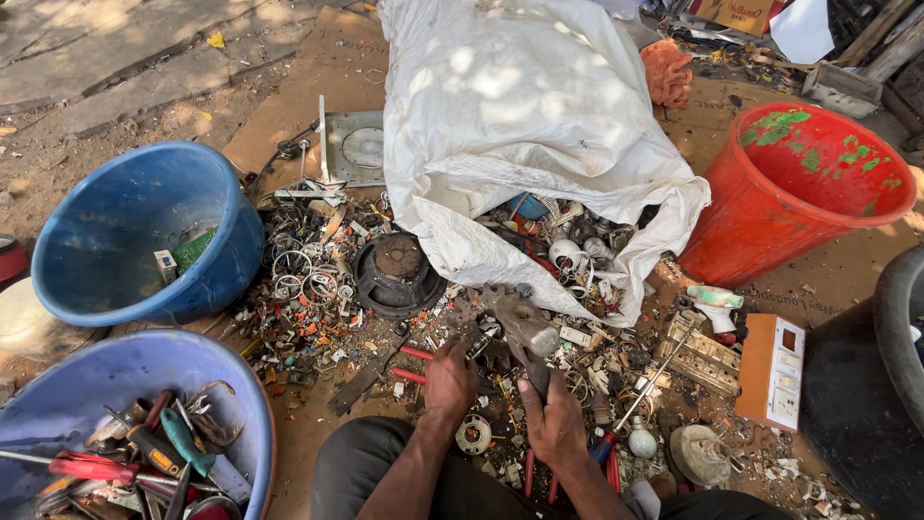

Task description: The person sits on the ground and uses a hammer to repeatedly strike small electronic components, such as light bulb sockets and plastic casings, to break them apart. The person handles the items one at a time, striking them on a metal gear used as an anvil, and discards the broken pieces into a nearby pile.

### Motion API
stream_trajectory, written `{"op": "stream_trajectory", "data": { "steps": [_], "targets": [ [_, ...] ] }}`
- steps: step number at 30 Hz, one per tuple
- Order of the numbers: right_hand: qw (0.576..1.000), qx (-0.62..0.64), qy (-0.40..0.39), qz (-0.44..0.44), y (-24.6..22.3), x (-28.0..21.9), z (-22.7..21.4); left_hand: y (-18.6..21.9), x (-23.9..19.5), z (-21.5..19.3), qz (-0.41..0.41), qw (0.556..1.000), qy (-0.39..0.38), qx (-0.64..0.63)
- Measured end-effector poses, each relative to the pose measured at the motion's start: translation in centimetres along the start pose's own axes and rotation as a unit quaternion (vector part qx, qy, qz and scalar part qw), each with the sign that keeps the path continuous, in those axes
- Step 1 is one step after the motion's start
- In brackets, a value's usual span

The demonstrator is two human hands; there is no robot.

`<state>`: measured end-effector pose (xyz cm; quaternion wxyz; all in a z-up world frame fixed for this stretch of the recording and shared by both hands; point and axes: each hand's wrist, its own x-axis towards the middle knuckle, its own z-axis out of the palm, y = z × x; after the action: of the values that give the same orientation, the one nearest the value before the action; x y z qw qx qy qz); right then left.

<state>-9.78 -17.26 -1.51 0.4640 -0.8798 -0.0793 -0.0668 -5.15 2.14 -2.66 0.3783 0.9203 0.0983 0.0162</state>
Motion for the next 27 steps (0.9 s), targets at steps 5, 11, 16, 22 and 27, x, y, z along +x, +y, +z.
{"op": "stream_trajectory", "data": {
  "steps": [5, 11, 16, 22, 27],
  "targets": [
    [0.965, -0.060, -0.158, 0.201, 1.5, 1.3, 0.6, -0.5, 0.3, 0.8, 0.051, 0.997, 0.040, 0.031],
    [0.994, 0.029, -0.041, 0.095, 1.2, 0.1, -0.1, -1.3, 0.1, 0.9, 0.032, 0.999, 0.008, 0.008],
    [0.991, -0.087, -0.079, 0.060, 1.3, 0.6, 0.7, 0.0, 0.4, -0.5, -0.045, 0.998, -0.012, -0.052],
    [0.980, -0.048, -0.082, 0.176, 0.9, 1.6, -0.8, 1.5, 0.4, -1.6, -0.044, 0.998, -0.015, -0.042],
    [0.997, 0.001, -0.021, 0.068, 1.1, 0.3, -0.5, 0.8, 0.1, -1.5, -0.043, 0.998, -0.015, -0.052]
  ]
}}
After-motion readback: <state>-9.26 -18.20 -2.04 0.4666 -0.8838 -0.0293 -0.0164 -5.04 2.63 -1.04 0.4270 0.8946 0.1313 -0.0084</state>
